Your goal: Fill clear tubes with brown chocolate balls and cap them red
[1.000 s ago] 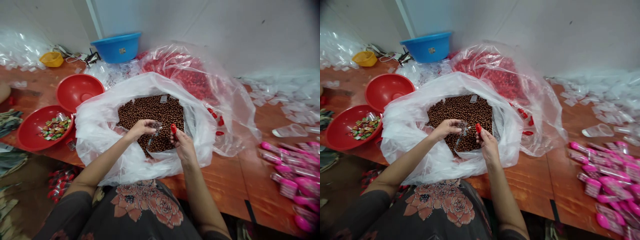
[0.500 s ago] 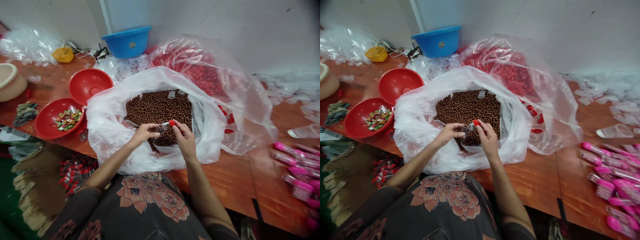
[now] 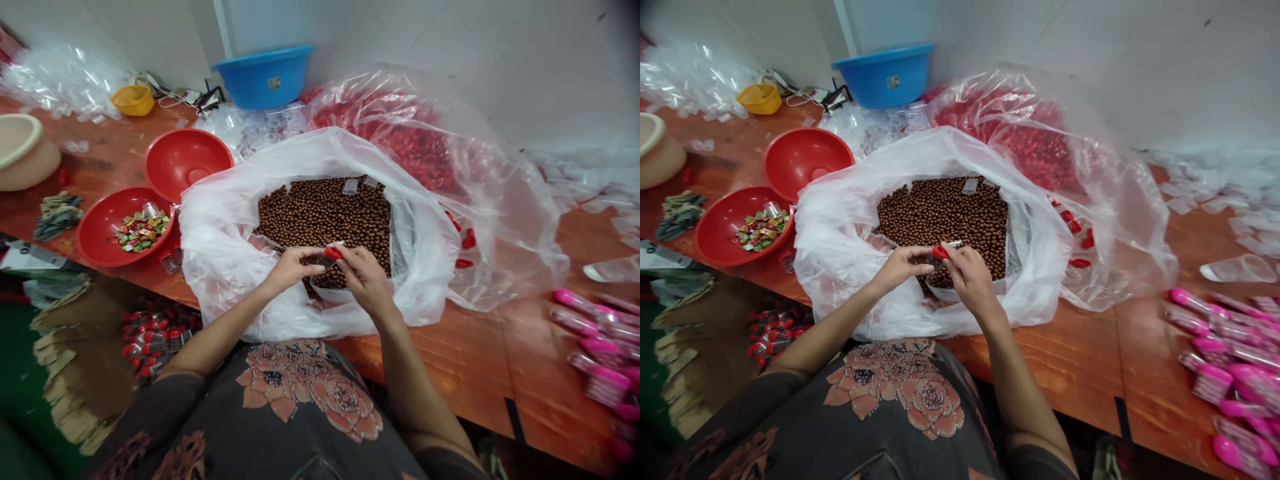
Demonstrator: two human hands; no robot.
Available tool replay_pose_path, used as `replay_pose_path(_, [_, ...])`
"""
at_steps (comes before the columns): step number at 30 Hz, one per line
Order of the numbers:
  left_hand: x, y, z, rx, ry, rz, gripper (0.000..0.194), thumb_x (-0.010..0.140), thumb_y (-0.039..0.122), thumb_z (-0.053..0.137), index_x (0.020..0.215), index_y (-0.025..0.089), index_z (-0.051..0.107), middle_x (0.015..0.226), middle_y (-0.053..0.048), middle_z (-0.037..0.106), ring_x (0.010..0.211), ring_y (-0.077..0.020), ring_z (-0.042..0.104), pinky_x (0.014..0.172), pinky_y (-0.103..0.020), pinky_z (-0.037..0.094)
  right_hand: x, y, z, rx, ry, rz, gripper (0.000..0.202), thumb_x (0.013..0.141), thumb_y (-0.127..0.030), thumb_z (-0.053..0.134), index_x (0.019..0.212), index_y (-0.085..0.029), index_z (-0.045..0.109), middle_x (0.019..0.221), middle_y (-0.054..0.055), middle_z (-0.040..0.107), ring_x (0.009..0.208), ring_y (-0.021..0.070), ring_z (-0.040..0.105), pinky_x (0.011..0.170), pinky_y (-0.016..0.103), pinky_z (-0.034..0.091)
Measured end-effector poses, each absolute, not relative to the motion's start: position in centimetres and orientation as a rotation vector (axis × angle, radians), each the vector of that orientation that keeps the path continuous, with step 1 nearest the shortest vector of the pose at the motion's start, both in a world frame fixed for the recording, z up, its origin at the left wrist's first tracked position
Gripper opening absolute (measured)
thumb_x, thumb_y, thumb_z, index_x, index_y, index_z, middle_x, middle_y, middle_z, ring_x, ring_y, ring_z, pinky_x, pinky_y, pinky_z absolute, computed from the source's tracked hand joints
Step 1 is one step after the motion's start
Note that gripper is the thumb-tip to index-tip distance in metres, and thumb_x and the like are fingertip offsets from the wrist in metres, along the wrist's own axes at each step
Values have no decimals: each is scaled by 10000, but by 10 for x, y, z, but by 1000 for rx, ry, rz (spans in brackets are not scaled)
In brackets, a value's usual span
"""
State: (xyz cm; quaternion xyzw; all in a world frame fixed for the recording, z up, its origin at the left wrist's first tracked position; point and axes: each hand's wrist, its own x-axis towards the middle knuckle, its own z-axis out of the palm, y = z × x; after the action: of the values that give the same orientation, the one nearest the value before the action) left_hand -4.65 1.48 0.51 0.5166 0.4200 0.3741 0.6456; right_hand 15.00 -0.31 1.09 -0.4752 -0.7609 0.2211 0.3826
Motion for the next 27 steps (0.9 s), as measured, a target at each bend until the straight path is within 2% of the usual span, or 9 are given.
replay_pose_path(5, [-52, 15, 14, 1435, 1031, 842, 394, 713, 154, 735, 1107, 179, 732, 1057, -65, 706, 975, -187, 633, 939, -321, 457, 152, -5, 14, -1213, -2016, 489, 418, 954, -320, 478, 1367, -366, 529, 816, 25, 545, 780, 174, 504, 747, 343, 432])
replay_pose_path(14, [-57, 15, 14, 1505, 978, 834, 375, 722, 184, 742, 1096, 204, 740, 973, -40, 693, 906, -170, 621, 860, -305, 462, 153, -9, 11, -1143, -1911, 649, 397, 965, -295, 479, 1353, -356, 541, 856, 8, 552, 778, 140, 546, 742, 303, 467])
replay_pose_path(18, [-57, 15, 12, 1467, 964, 873, 365, 703, 187, 755, 1067, 186, 749, 966, -45, 702, 899, -173, 626, 858, -313, 468, 155, -9, 10, -1117, -2104, 349, 433, 960, -302, 495, 1391, -278, 503, 892, 41, 588, 825, 176, 548, 764, 343, 487])
replay_pose_path(23, [-48, 8, 21, 1257, 897, 883, 392, 695, 254, 782, 1074, 164, 738, 1011, -65, 715, 907, -183, 643, 870, -324, 494, 149, -10, 4, -1029, -2183, 11, 770, 860, -469, 629, 1487, -171, 294, 1180, 156, 593, 1065, 274, 564, 887, 450, 516])
replay_pose_path(27, [-34, -1, 24, 1050, 837, 918, 427, 815, 453, 667, 1113, 149, 699, 1045, -91, 705, 935, -173, 640, 843, -289, 503, 141, -12, -2, -1000, -2150, -80, 727, 830, -477, 657, 1413, -151, 371, 1114, 155, 621, 1015, 268, 597, 858, 424, 536])
